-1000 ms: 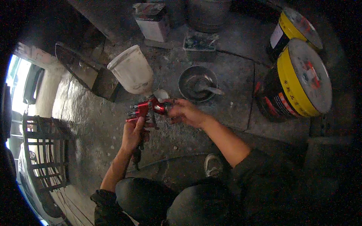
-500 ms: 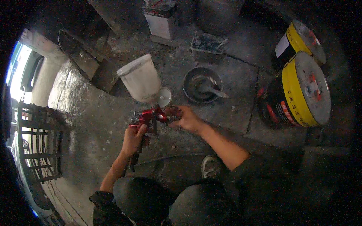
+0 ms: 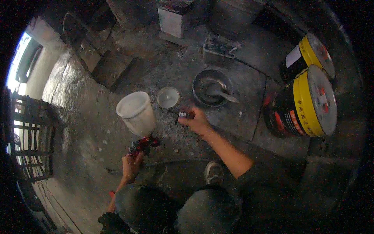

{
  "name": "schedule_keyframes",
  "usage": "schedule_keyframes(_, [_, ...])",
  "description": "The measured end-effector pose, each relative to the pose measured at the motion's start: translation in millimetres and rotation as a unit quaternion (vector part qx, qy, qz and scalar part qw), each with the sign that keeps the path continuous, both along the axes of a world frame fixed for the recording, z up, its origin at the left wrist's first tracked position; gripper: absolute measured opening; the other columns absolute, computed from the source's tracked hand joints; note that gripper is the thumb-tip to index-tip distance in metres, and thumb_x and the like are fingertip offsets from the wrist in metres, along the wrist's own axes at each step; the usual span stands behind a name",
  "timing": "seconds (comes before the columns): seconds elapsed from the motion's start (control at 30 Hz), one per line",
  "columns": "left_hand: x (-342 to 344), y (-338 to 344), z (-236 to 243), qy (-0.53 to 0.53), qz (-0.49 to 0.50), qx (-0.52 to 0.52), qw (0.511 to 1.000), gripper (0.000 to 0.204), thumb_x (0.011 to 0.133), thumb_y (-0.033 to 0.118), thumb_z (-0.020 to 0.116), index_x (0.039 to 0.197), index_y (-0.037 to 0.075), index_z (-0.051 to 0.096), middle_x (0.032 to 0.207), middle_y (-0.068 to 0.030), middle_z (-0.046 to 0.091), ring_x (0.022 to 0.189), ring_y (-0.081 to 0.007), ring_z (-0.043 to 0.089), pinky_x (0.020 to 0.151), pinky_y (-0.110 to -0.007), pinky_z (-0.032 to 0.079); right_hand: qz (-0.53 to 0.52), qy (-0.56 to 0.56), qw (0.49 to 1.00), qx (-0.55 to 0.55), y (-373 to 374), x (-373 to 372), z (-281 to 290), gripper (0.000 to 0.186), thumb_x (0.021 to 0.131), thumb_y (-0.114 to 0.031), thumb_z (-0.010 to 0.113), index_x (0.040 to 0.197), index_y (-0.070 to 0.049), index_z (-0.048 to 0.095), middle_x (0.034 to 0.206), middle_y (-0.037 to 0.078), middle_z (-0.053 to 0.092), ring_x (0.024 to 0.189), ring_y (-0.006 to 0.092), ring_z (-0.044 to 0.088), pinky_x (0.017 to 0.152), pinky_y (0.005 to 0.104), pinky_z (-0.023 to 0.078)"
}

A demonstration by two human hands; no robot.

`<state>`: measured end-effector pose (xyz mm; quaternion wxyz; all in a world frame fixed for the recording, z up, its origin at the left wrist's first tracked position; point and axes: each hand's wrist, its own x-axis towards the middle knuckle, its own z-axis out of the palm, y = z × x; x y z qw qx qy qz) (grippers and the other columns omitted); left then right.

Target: The person mixes a grey liquid in a metal bowl using a small tool, then pours it into a white plastic container. They attach the container to a red spray gun and secure it. The person repeats the mixing and pouring steps to fill the spray gun container.

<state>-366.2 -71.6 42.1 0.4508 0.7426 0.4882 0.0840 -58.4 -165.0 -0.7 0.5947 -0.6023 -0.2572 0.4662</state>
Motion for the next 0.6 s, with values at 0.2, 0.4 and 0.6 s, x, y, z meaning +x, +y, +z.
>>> schedule_keyframes(0.2, [-38.7, -3.4, -37.1, 0.029, 0.003, 0.049, 0.998, 0.021, 0.083, 0.019, 0.073, 0.080, 0.001, 0.063, 0.071, -0.0166, 0.064, 0.062, -0.0329, 0.064, 0.060, -0.040, 0.048, 0.055, -0.234, 0.969, 0.053, 52.6, 0.0, 87.5, 0.044, 0.077, -0.021, 0.080, 0.115, -0.005, 0.064, 0.102, 0.009, 0.070, 0.090, 0.0187, 0.067, 0.080, 0.0323, 0.053])
schedule_keyframes(0.4, [-47.2, -11.1, -44.9, 0.031, -0.063, 0.127, 0.989, 0.023, 0.079, 0.020, 0.075, 0.079, 0.002, 0.061, 0.076, -0.0164, 0.062, 0.071, -0.0363, 0.062, 0.061, -0.042, 0.048, 0.306, -0.405, 0.862, -0.001, 75.5, -18.1, 72.3, 0.048, 0.071, -0.035, 0.079, 0.110, -0.009, 0.069, 0.098, 0.012, 0.071, 0.093, 0.0292, 0.068, 0.085, 0.0397, 0.052])
schedule_keyframes(0.6, [-71.9, -25.6, -34.0, 0.109, -0.013, 0.087, 0.990, 0.025, 0.080, 0.022, 0.075, 0.079, 0.002, 0.061, 0.078, -0.0169, 0.062, 0.072, -0.0376, 0.063, 0.062, -0.042, 0.048, -0.014, -0.505, 0.845, -0.173, 101.8, 32.2, -4.5, 0.043, 0.080, -0.037, 0.073, 0.108, -0.004, 0.068, 0.108, 0.018, 0.068, 0.100, 0.0354, 0.066, 0.085, 0.0451, 0.053])
